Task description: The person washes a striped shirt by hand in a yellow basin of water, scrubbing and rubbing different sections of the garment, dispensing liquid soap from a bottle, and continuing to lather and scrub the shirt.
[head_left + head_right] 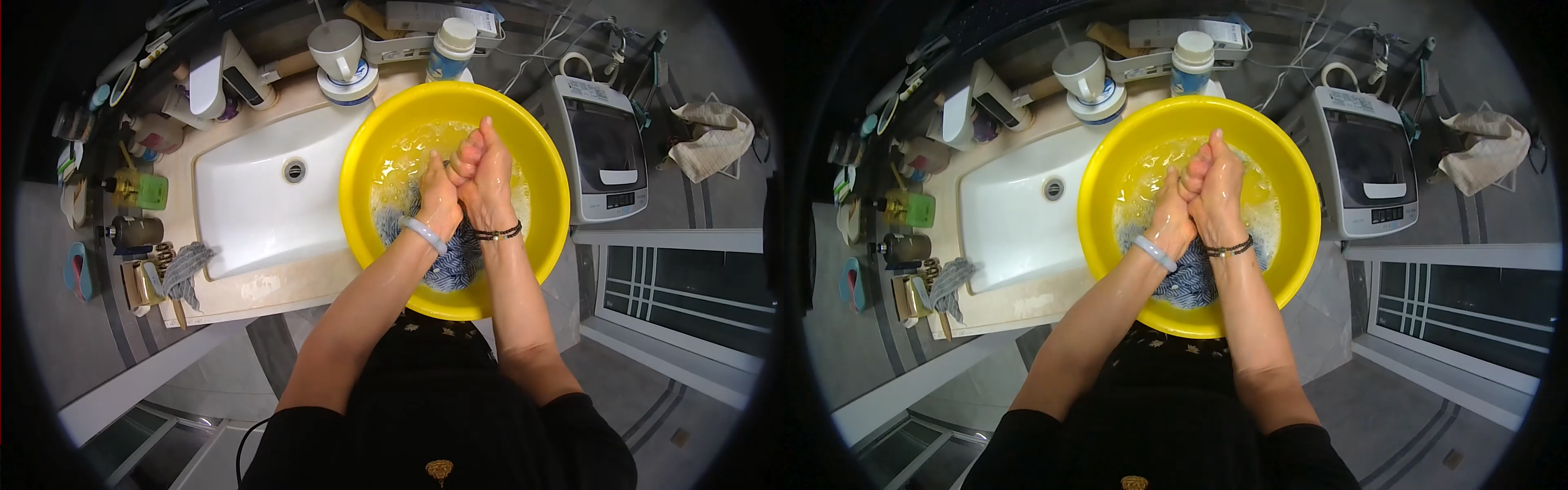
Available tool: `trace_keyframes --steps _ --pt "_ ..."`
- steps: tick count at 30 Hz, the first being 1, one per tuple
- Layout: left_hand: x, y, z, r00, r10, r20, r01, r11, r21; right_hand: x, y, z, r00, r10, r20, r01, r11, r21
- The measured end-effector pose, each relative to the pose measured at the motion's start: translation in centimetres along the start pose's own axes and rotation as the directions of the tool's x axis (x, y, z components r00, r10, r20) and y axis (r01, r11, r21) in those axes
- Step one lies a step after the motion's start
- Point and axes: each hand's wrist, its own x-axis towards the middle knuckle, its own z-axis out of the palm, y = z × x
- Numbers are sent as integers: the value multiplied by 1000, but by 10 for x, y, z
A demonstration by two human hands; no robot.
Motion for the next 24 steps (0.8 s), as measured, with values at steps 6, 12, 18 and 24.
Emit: trace_keyframes --steps 6,12,18,24 --pt "-44 44 16 990 -70 121 53 989 136 11 -23 -18 955 -73 288 109 988 -112" --pt "-68 96 14 927 49 371 -157 951 265 -10 -54 -59 904 -147 402 377 719 -584" --pt "-82 100 -8 918 211 335 -319 895 310 -32 -96 -68 913 -257 318 376 833 -405" --pt "-105 108 2 460 388 799 -778 -257 573 -67 -101 -45 889 -109 444 198 967 -160"
